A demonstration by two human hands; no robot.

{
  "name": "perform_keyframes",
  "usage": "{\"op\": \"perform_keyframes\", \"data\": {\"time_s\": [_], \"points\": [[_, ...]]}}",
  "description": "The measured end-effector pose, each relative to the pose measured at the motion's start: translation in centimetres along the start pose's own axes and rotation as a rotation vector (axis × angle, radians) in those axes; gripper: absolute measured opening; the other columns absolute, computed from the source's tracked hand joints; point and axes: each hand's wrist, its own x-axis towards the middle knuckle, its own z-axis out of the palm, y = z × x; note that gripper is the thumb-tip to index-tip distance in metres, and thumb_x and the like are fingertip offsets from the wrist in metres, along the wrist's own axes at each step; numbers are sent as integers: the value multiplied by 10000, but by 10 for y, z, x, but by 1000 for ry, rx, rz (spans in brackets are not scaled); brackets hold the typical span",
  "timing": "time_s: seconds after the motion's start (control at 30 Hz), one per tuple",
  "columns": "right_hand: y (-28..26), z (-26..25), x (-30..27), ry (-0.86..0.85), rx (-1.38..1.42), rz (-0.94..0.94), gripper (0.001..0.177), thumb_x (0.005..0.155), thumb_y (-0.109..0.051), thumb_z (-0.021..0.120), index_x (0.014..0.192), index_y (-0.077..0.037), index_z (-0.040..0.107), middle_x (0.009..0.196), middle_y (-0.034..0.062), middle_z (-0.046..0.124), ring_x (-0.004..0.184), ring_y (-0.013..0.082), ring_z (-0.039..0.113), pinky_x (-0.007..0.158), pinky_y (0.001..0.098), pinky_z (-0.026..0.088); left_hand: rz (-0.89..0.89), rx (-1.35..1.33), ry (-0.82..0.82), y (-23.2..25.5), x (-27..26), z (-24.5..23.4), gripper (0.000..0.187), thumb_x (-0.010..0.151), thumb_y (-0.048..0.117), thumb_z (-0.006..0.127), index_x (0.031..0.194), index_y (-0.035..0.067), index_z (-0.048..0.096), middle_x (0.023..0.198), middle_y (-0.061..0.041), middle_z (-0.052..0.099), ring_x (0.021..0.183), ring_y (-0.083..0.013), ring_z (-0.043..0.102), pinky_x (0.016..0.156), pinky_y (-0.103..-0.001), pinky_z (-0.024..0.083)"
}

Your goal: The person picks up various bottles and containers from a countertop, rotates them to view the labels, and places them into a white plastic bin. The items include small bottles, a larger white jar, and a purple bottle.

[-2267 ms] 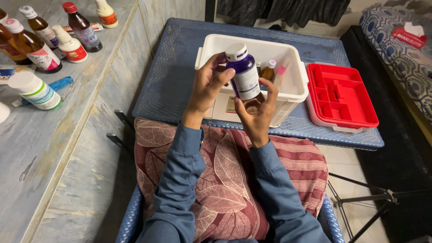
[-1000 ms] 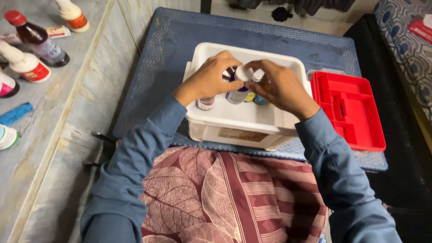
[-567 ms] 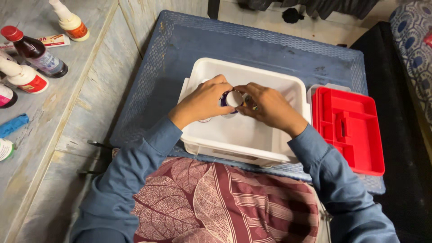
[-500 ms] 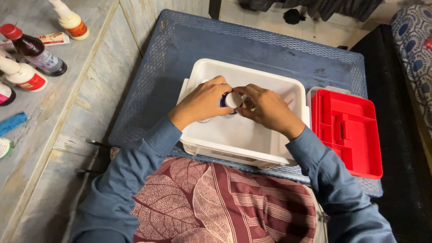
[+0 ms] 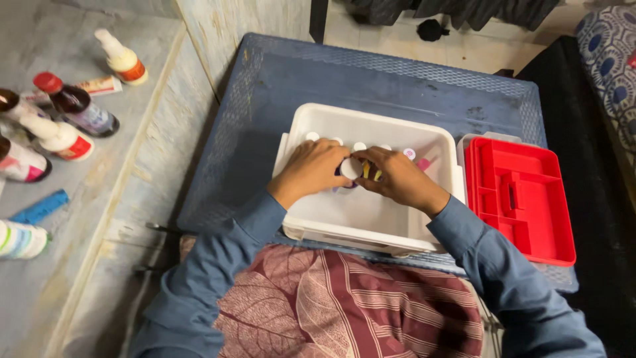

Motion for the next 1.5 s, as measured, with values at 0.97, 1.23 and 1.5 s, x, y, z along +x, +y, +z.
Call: {"op": "perform_keyframes", "data": {"time_s": [0.97,1.23,1.5], "points": [[25,46,10,-122,10,315,481,790,-186,841,1170,-4,610,1039,173,739,944,299,742,836,383,589,21,525,79,-41,-9,60,109,737,86,760,846,84,762,963,-150,696,936,-321,667,673,-412,577],[47,52,3,-67,-48,238,442,834,-217,813,1180,-2,640,1046,170,750,927,289,731,823,390,575,40,479,188,-47,-10,65,48,811,99,707,844,93,741,923,-153,706,875,-317,693,689,-432,580],[42,58,-6,-510,-103,251,350,912,-303,732,1227,-149,736,1023,83,784,864,242,771,812,370,597,54,583,179,-50,-7,65,67,847,92,690,857,79,754,870,-136,734,845,-316,746,665,-422,604]]}}
